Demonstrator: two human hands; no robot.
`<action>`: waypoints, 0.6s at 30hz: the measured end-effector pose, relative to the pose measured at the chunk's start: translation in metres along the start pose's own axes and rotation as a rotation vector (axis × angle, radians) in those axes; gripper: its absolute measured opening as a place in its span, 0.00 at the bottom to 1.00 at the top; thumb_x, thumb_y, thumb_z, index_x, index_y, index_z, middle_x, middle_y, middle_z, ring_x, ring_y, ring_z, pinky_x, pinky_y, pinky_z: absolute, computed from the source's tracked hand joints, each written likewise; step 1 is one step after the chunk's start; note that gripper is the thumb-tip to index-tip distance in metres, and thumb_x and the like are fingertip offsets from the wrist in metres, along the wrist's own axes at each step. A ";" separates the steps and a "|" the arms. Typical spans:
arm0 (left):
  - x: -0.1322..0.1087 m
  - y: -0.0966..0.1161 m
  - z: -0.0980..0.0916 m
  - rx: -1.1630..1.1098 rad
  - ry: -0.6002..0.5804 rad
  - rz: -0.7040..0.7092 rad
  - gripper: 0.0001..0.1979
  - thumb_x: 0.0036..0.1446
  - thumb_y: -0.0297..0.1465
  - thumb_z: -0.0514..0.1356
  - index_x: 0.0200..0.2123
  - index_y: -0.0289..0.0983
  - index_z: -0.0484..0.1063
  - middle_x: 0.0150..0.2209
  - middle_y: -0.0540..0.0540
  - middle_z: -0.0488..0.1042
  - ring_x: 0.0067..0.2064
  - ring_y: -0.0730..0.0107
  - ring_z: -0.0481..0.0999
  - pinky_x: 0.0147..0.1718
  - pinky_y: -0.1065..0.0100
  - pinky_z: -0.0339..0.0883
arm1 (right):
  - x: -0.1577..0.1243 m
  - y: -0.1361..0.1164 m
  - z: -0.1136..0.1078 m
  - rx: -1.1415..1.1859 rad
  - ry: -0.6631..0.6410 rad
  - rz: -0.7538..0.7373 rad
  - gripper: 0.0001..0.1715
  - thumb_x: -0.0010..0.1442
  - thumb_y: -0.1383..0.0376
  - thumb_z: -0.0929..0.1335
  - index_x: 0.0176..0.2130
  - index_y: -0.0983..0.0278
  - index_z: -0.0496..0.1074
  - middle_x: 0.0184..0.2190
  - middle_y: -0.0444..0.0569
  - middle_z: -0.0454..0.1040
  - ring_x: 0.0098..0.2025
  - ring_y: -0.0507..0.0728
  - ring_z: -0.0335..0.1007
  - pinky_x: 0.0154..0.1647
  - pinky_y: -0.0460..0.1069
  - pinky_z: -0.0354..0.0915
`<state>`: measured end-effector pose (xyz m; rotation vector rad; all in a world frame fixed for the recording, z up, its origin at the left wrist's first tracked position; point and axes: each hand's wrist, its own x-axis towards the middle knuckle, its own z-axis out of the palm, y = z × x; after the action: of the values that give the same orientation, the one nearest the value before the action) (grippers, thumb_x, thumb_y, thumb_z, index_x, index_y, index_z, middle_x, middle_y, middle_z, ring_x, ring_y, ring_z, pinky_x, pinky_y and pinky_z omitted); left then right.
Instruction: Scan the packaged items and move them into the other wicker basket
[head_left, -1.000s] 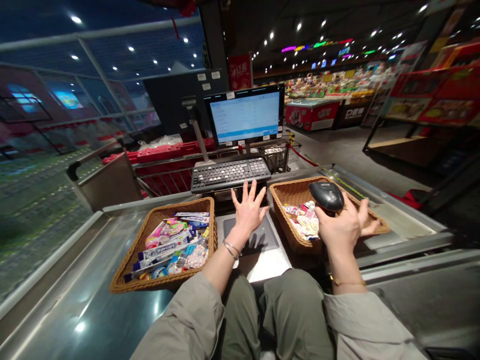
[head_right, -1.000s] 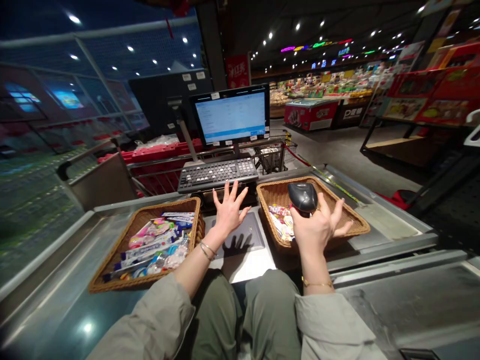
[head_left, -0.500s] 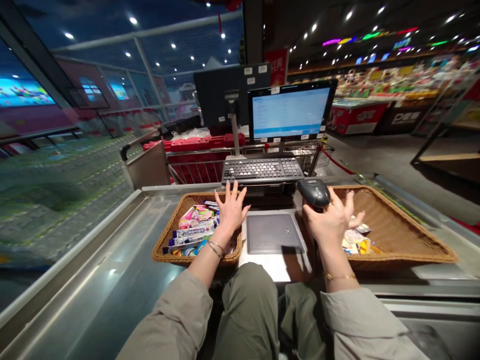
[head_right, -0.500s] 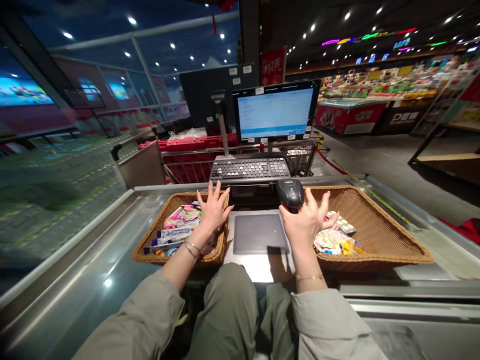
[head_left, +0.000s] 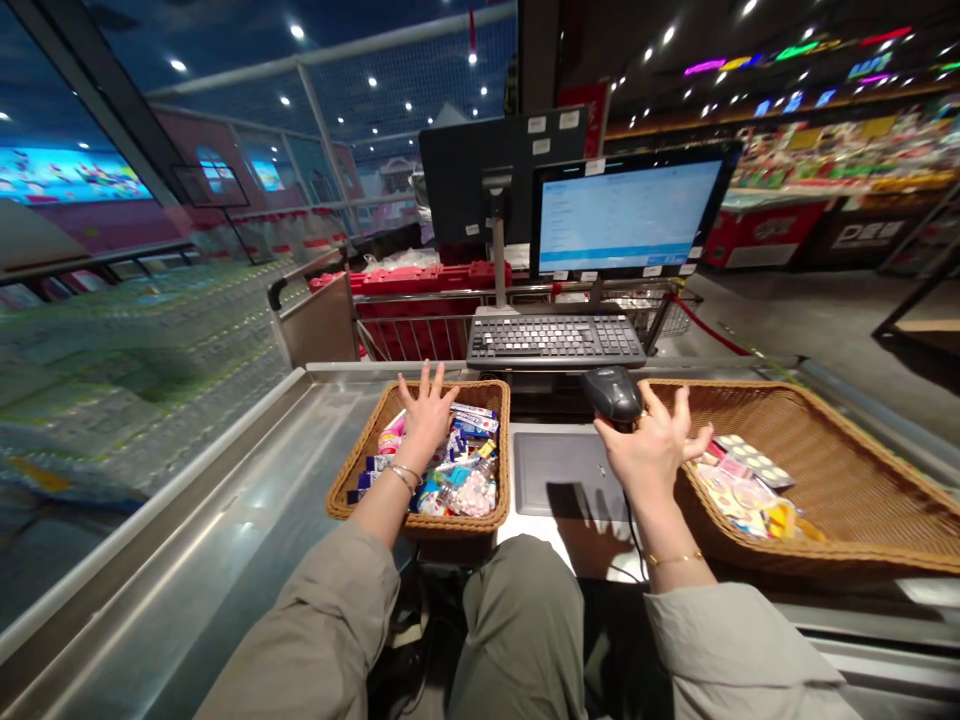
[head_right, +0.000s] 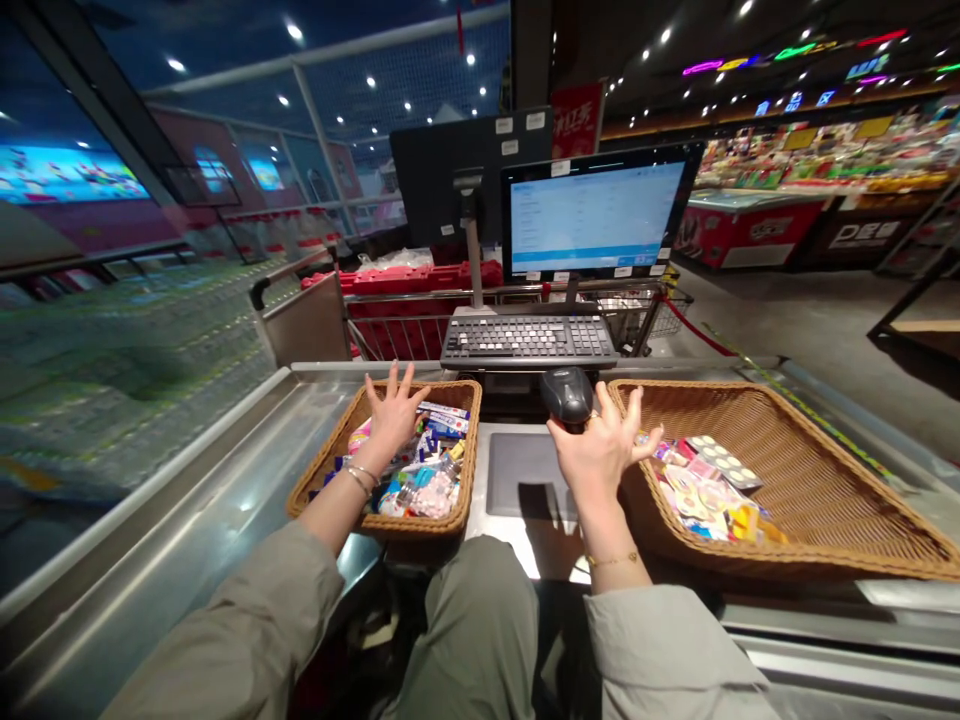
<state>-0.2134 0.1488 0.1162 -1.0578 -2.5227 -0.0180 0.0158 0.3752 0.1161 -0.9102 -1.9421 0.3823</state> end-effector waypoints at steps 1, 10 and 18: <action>0.002 -0.004 0.003 0.000 -0.005 0.012 0.24 0.61 0.27 0.58 0.60 0.44 0.74 0.76 0.41 0.45 0.77 0.42 0.36 0.67 0.27 0.20 | -0.001 0.000 0.002 -0.001 -0.001 -0.003 0.15 0.55 0.53 0.69 0.34 0.61 0.78 0.61 0.56 0.74 0.74 0.71 0.45 0.68 0.77 0.33; 0.025 -0.013 0.034 0.061 -0.049 0.161 0.17 0.65 0.25 0.54 0.48 0.43 0.81 0.75 0.46 0.50 0.77 0.47 0.38 0.69 0.29 0.23 | -0.007 0.002 0.024 -0.006 -0.016 -0.016 0.14 0.54 0.53 0.70 0.30 0.62 0.76 0.61 0.55 0.74 0.74 0.72 0.47 0.68 0.77 0.34; 0.035 -0.014 0.047 0.090 -0.070 0.209 0.15 0.64 0.25 0.54 0.35 0.39 0.82 0.74 0.45 0.54 0.76 0.46 0.40 0.69 0.29 0.23 | -0.009 -0.004 0.031 -0.033 -0.065 -0.022 0.13 0.55 0.55 0.69 0.31 0.61 0.77 0.60 0.55 0.74 0.74 0.71 0.46 0.68 0.77 0.35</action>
<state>-0.2620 0.1700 0.0878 -1.2992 -2.4351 0.1929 -0.0094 0.3689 0.0964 -0.9075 -2.0209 0.3720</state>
